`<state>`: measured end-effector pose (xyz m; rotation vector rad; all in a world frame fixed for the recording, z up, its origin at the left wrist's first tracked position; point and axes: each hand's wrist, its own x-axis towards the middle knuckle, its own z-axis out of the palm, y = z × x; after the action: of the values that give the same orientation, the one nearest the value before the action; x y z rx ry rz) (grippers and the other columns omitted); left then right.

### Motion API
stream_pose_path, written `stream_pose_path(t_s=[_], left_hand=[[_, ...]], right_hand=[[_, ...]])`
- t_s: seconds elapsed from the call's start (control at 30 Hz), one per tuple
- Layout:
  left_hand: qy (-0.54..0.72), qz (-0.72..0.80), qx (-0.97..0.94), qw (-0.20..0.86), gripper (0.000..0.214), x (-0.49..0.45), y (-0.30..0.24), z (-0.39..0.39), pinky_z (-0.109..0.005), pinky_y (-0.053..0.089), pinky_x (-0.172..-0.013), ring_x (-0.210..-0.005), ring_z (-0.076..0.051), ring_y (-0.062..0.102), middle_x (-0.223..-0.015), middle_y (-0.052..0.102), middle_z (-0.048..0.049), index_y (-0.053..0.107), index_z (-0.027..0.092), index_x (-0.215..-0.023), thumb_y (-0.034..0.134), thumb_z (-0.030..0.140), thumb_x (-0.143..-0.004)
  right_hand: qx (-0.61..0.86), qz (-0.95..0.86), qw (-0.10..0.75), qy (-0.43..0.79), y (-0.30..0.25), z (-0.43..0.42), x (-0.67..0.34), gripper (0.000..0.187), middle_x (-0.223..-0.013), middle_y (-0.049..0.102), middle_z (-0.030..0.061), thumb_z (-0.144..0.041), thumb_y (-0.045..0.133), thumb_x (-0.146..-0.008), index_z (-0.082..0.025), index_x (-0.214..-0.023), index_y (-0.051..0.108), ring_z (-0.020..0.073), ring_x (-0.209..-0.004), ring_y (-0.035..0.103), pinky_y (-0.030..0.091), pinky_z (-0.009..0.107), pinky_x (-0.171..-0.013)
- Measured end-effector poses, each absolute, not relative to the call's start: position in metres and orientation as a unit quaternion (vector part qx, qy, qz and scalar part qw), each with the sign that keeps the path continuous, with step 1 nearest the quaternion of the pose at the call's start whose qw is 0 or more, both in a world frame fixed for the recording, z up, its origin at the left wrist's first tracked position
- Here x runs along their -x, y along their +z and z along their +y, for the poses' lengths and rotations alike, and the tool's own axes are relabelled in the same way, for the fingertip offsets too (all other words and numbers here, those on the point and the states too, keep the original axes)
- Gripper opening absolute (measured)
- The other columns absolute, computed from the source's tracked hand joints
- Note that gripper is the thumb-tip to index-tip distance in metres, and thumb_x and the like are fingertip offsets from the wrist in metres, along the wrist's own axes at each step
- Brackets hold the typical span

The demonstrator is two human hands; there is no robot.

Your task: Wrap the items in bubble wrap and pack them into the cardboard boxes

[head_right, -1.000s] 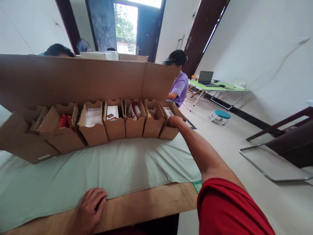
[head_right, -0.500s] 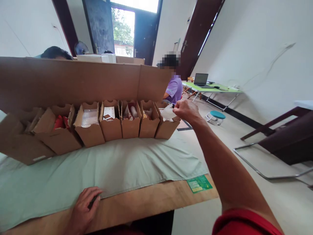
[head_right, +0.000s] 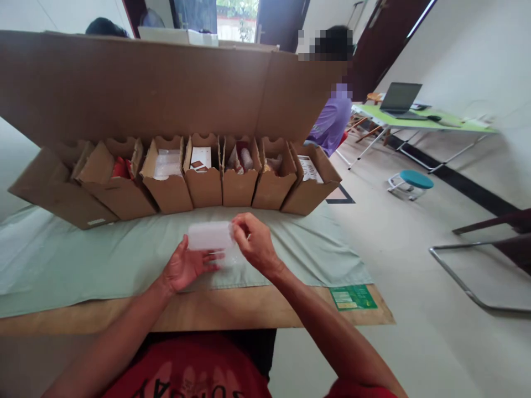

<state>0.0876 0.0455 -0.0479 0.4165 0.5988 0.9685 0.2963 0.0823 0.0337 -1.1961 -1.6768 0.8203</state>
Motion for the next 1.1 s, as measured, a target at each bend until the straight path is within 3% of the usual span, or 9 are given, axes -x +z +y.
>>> stream_pose_path(t_s=[0.13,0.23,0.37,0.47,0.6,0.7,0.8,0.97,1.1], left_hand=[[0.511,0.332,-0.238,0.756,0.068,-0.091,-0.060,0.041,-0.027,0.050,-0.079,-0.090,-0.018,0.069,-0.099,0.074,-0.0037,0.066,0.020,-0.114,0.093,0.053,-0.060],[0.467,0.399,-0.277,0.739,0.050,-0.089,-0.062,0.045,-0.027,0.048,-0.073,-0.073,-0.015,0.065,-0.084,0.072,-0.0018,0.069,0.015,-0.097,0.092,0.040,-0.060],[0.435,0.439,-0.326,0.715,0.034,-0.074,-0.057,0.051,-0.024,0.042,-0.063,-0.063,-0.013,0.058,-0.073,0.067,0.0005,0.069,0.013,-0.085,0.082,0.031,-0.059],[0.399,0.426,-0.363,0.726,0.033,-0.067,-0.051,0.052,-0.022,0.041,-0.060,-0.063,-0.014,0.057,-0.075,0.067,0.0001,0.071,0.014,-0.087,0.075,0.027,-0.057],[0.342,0.386,-0.387,0.764,0.034,-0.063,-0.047,0.052,-0.023,0.040,-0.060,-0.061,-0.013,0.056,-0.074,0.067,-0.0005,0.071,0.015,-0.086,0.072,0.028,-0.055],[0.308,0.411,-0.386,0.766,0.029,-0.046,-0.046,0.056,-0.023,0.037,-0.053,-0.053,-0.012,0.051,-0.065,0.062,0.0006,0.070,0.015,-0.076,0.070,0.030,-0.052],[0.277,0.436,-0.390,0.762,0.023,-0.015,-0.042,0.061,-0.023,0.036,-0.050,-0.051,-0.013,0.052,-0.063,0.062,-0.0003,0.068,0.016,-0.070,0.072,0.030,-0.053],[0.167,0.533,-0.455,0.693,0.031,0.029,-0.036,0.072,-0.022,0.035,-0.050,-0.052,-0.012,0.050,-0.064,0.061,0.0020,0.063,0.019,-0.074,0.076,0.044,-0.062],[0.112,0.575,-0.561,0.585,0.030,0.040,-0.044,0.083,-0.022,0.032,-0.051,-0.053,-0.013,0.048,-0.062,0.057,0.0051,0.063,0.020,-0.083,0.071,0.044,-0.065]], right_hand=[[0.483,-0.440,0.486,0.580,0.001,0.093,-0.293,0.032,-0.061,0.054,-0.0041,-0.051,0.069,-0.074,-0.025,-0.076,0.051,0.0143,-0.054,0.054,0.045,0.026,-0.048],[0.492,-0.397,0.437,0.640,-0.024,0.085,-0.301,0.038,-0.069,0.061,-0.0008,-0.051,0.076,-0.068,-0.023,-0.081,0.055,0.0161,-0.056,0.059,0.047,0.028,-0.047],[0.549,-0.480,0.438,0.525,-0.041,0.063,-0.321,0.046,-0.109,0.071,0.0091,-0.054,0.074,-0.075,-0.024,-0.108,0.063,0.0246,-0.094,0.069,0.057,0.036,-0.072],[0.533,-0.620,0.392,0.420,-0.043,0.062,-0.321,0.062,-0.143,0.059,0.0119,-0.060,0.068,-0.082,-0.029,-0.134,0.057,0.0314,-0.130,0.057,0.050,0.048,-0.101],[0.532,-0.735,0.301,0.292,-0.050,0.095,-0.301,0.089,-0.161,0.041,0.0132,-0.061,0.073,-0.079,-0.028,-0.154,0.039,0.0368,-0.146,0.039,0.038,0.054,-0.114],[0.612,-0.740,0.198,0.198,-0.060,0.129,-0.291,0.077,-0.155,0.047,0.0190,-0.049,0.068,-0.086,-0.020,-0.152,0.042,0.0399,-0.140,0.045,0.038,0.055,-0.110],[0.645,-0.735,0.141,0.157,-0.064,0.144,-0.293,0.047,-0.134,0.065,0.0192,-0.033,0.062,-0.089,-0.016,-0.133,0.060,0.0381,-0.125,0.055,0.040,0.050,-0.103],[0.646,-0.734,0.157,0.137,-0.056,0.110,-0.317,0.022,-0.103,0.075,0.0104,-0.024,0.054,-0.090,-0.022,-0.106,0.069,0.0306,-0.103,0.066,0.043,0.043,-0.091],[0.633,-0.745,0.190,0.087,-0.031,0.091,-0.359,0.024,-0.107,0.075,0.0100,-0.029,0.062,-0.085,-0.024,-0.107,0.069,0.0310,-0.103,0.066,0.045,0.043,-0.088]])
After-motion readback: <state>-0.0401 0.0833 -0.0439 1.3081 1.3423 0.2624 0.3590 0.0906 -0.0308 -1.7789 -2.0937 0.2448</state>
